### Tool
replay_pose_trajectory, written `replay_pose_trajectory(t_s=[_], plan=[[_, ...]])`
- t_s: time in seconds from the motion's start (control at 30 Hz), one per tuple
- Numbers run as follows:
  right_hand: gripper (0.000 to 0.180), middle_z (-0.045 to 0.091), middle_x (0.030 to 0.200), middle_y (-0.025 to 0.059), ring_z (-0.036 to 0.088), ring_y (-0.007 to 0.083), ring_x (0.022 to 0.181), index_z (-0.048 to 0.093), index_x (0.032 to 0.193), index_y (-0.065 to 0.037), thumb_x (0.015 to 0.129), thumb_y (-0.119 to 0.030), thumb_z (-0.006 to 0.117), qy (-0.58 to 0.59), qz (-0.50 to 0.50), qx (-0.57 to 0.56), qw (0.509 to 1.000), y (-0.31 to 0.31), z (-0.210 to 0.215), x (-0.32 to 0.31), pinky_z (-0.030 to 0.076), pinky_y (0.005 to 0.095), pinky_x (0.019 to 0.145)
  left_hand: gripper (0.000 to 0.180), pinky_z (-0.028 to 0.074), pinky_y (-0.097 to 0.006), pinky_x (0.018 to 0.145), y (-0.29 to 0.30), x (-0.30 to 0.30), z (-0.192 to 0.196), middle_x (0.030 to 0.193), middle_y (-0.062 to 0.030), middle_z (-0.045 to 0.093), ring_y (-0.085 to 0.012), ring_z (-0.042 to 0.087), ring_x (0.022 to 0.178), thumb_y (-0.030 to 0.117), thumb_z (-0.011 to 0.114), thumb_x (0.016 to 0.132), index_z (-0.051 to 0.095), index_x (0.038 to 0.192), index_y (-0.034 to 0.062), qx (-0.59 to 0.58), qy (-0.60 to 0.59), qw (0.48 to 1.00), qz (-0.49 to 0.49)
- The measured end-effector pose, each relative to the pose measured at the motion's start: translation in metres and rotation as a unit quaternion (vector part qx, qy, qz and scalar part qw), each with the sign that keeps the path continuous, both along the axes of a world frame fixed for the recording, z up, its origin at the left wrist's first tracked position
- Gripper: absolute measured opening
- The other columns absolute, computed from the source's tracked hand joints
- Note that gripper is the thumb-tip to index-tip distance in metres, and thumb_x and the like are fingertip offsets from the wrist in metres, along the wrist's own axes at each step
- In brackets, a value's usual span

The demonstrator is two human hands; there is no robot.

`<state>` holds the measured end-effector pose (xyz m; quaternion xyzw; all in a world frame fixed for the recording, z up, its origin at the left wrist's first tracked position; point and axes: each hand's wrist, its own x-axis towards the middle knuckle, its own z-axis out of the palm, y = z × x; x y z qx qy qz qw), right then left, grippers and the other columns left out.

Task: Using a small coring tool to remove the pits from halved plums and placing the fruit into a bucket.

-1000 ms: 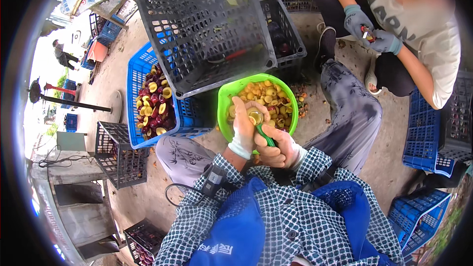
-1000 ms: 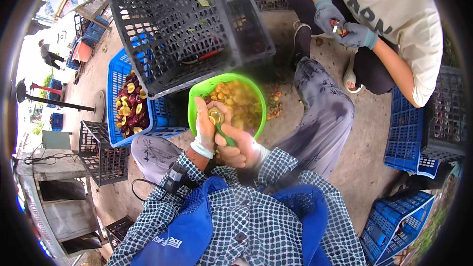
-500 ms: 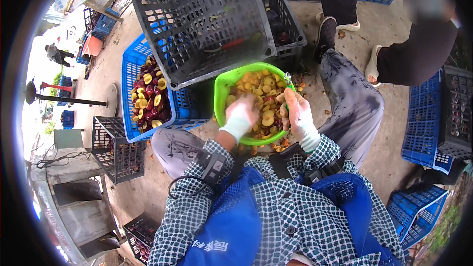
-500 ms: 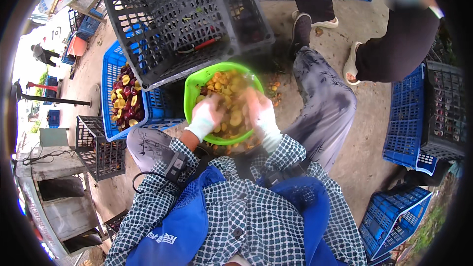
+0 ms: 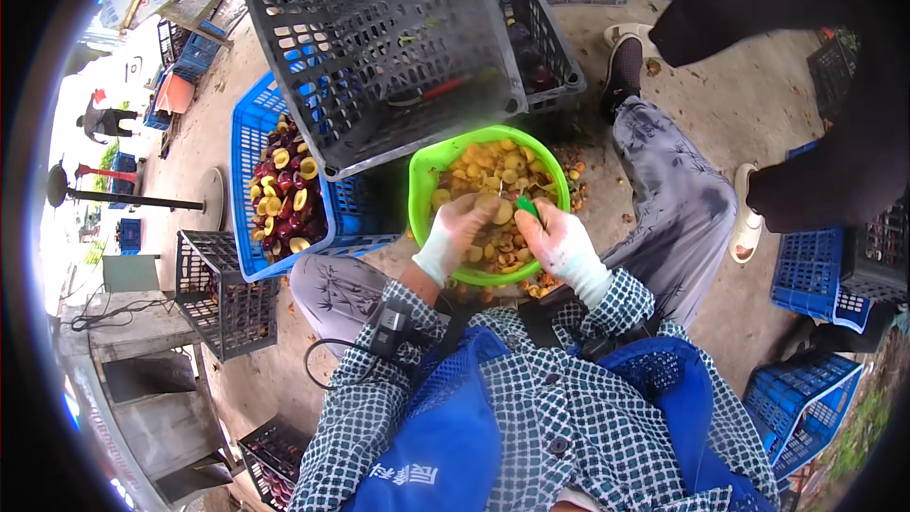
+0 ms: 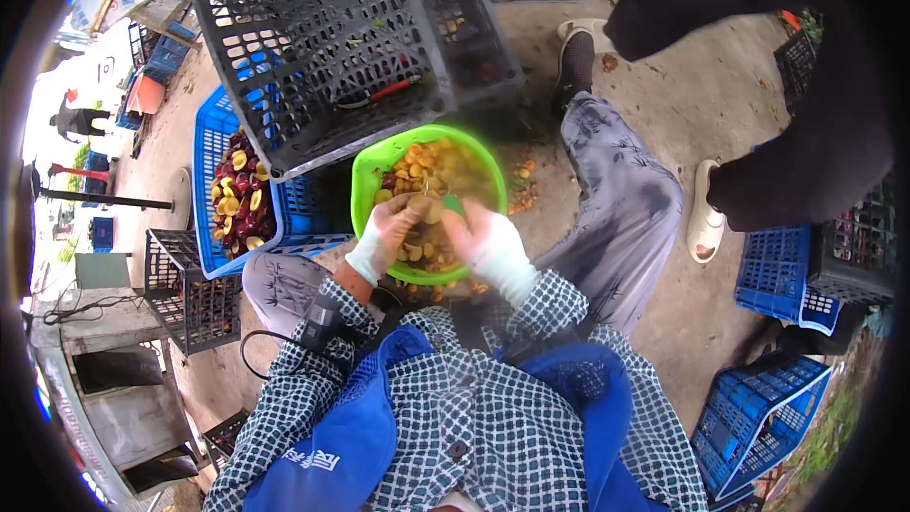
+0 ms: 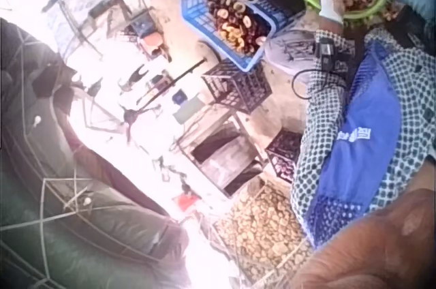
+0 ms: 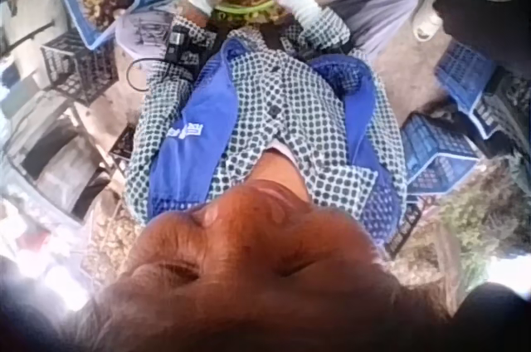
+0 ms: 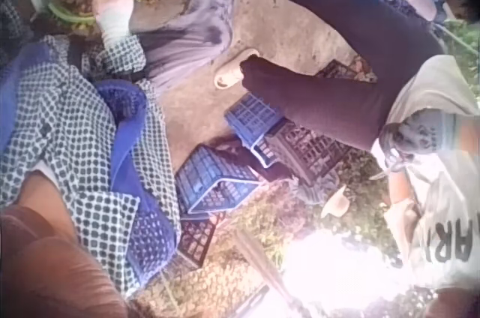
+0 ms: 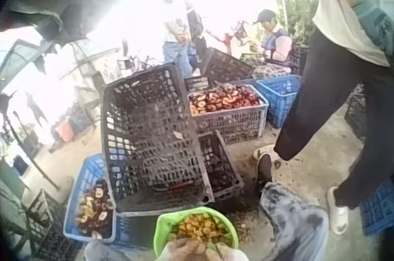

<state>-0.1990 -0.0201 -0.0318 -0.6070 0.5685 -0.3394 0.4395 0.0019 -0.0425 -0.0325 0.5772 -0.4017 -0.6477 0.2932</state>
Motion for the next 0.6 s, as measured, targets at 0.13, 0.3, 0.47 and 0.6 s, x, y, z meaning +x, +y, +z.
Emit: replay_pose_trajectory(t_s=[0.13, 0.3, 0.47, 0.6], plan=[[0.040, 0.070, 0.086, 0.0241, 0.068, 0.0439, 0.084, 0.065, 0.112, -0.005, 0.096, -0.041, 0.059, 0.049, 0.054, 0.039, 0.997, 0.009, -0.001, 0.009, 0.054, 0.0506, 0.075, 0.063, 0.054, -0.029, 0.086, 0.011, 0.003, 0.007, 0.114, -0.0040, 0.069, -0.0144, 0.065, 0.100, 0.057, 0.050, 0.102, 0.061, 0.129, 0.0008, 0.005, 0.186, 0.981, 0.048], [0.040, 0.070, 0.083, 0.0231, 0.068, 0.0437, 0.079, 0.064, 0.118, -0.007, 0.096, -0.039, 0.059, 0.095, 0.077, 0.023, 0.992, 0.015, 0.008, 0.015, 0.054, 0.0521, 0.073, 0.065, 0.052, -0.030, 0.087, 0.011, -0.014, 0.005, 0.106, -0.0059, 0.068, -0.0138, 0.063, 0.096, 0.061, 0.037, 0.104, 0.059, 0.124, 0.0036, -0.063, 0.175, 0.978, 0.097], [0.043, 0.070, 0.084, 0.0232, 0.068, 0.0432, 0.079, 0.062, 0.127, -0.007, 0.097, -0.037, 0.058, 0.016, 0.069, 0.051, 0.996, 0.016, 0.010, 0.017, 0.054, 0.0502, 0.073, 0.065, 0.053, -0.033, 0.089, 0.018, -0.020, 0.006, 0.097, -0.0098, 0.068, -0.0163, 0.064, 0.093, 0.061, 0.036, 0.104, 0.058, 0.116, 0.0009, -0.175, 0.134, 0.972, 0.087], [0.040, 0.070, 0.087, 0.0256, 0.068, 0.0442, 0.085, 0.065, 0.117, -0.003, 0.097, -0.037, 0.057, -0.009, 0.079, 0.099, 0.992, 0.015, 0.012, 0.018, 0.053, 0.0494, 0.077, 0.064, 0.053, -0.032, 0.088, 0.022, -0.023, 0.006, 0.095, -0.0095, 0.068, -0.0169, 0.064, 0.091, 0.061, 0.038, 0.104, 0.059, 0.113, 0.0007, -0.171, 0.124, 0.972, 0.106]])
